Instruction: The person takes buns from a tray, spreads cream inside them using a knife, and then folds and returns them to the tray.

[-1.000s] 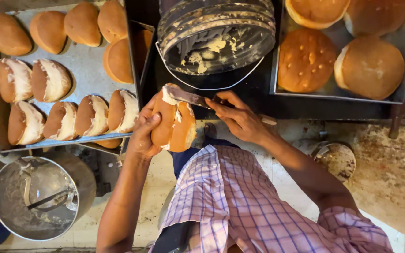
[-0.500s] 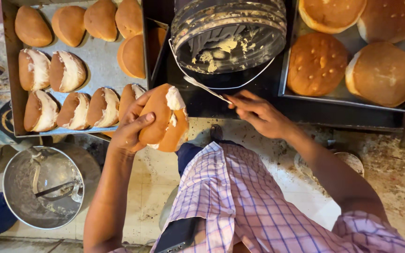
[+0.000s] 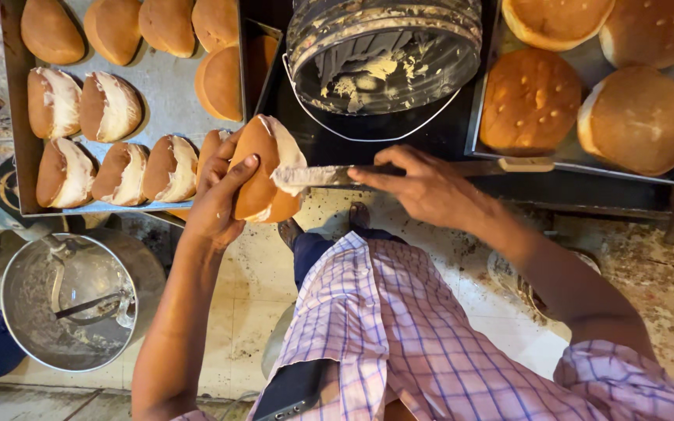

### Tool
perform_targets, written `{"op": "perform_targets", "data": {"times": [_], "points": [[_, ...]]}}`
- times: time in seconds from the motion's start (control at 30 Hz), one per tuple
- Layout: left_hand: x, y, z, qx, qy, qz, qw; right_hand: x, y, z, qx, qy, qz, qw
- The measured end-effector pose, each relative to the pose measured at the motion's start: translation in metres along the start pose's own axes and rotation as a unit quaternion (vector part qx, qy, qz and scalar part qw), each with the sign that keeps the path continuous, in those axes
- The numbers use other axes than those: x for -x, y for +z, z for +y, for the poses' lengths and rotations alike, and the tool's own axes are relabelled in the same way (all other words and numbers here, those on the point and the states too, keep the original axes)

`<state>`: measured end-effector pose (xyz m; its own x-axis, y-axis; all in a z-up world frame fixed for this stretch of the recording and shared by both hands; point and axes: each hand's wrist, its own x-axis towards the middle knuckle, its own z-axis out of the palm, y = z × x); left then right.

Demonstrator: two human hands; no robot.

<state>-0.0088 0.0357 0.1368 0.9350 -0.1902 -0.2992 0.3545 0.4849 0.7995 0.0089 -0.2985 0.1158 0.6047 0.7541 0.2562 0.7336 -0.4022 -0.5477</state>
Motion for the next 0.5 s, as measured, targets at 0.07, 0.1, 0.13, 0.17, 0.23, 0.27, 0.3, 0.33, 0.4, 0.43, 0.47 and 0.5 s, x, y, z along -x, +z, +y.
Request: {"op": "perform_targets", "data": {"times": [0.07, 0.1, 0.13, 0.17, 0.23, 0.27, 0.3, 0.33, 0.4, 0.43, 0.47, 0.5], "points": [[-0.004, -0.004, -0.006, -0.007, 0.009, 0.023, 1.0, 0.0, 0.006, -0.01, 0.098, -0.007, -0.003, 0.995], [-0.006, -0.007, -0.01, -0.014, 0.018, 0.047, 0.999, 0.001, 0.009, -0.016, 0.098, -0.005, -0.002, 0.995], [-0.009, -0.009, -0.012, -0.014, 0.016, 0.046, 0.999, 0.004, 0.012, -0.022, 0.111, 0.001, -0.012, 0.994], [-0.014, -0.01, -0.014, 0.017, 0.031, 0.076, 0.996, 0.005, 0.014, -0.025, 0.124, 0.008, -0.022, 0.992], [-0.018, -0.013, -0.013, 0.047, 0.043, 0.102, 0.993, 0.01, 0.018, -0.024, 0.106, 0.031, 0.006, 0.994], [-0.018, -0.014, -0.012, 0.066, 0.063, 0.105, 0.99, 0.013, 0.021, -0.022, 0.086, 0.052, 0.033, 0.994], [-0.018, -0.014, -0.013, 0.087, 0.081, 0.106, 0.987, 0.016, 0.024, -0.015, 0.088, 0.059, 0.033, 0.994], [-0.016, -0.013, -0.013, 0.088, 0.074, 0.101, 0.988, 0.017, 0.025, -0.001, -0.01, 0.208, 0.003, 0.978], [-0.014, -0.011, -0.014, 0.115, 0.068, 0.113, 0.985, 0.019, 0.027, 0.034, -0.091, 0.331, 0.042, 0.938], [-0.014, -0.01, -0.015, 0.115, 0.066, 0.109, 0.985, 0.018, 0.031, 0.051, -0.075, 0.313, 0.109, 0.941], [-0.014, -0.009, -0.017, 0.132, 0.065, 0.102, 0.984, 0.012, 0.039, 0.068, -0.038, 0.313, 0.135, 0.939], [-0.015, -0.008, -0.02, 0.15, 0.066, 0.098, 0.982, 0.004, 0.048, 0.085, -0.001, 0.31, 0.159, 0.937]]}}
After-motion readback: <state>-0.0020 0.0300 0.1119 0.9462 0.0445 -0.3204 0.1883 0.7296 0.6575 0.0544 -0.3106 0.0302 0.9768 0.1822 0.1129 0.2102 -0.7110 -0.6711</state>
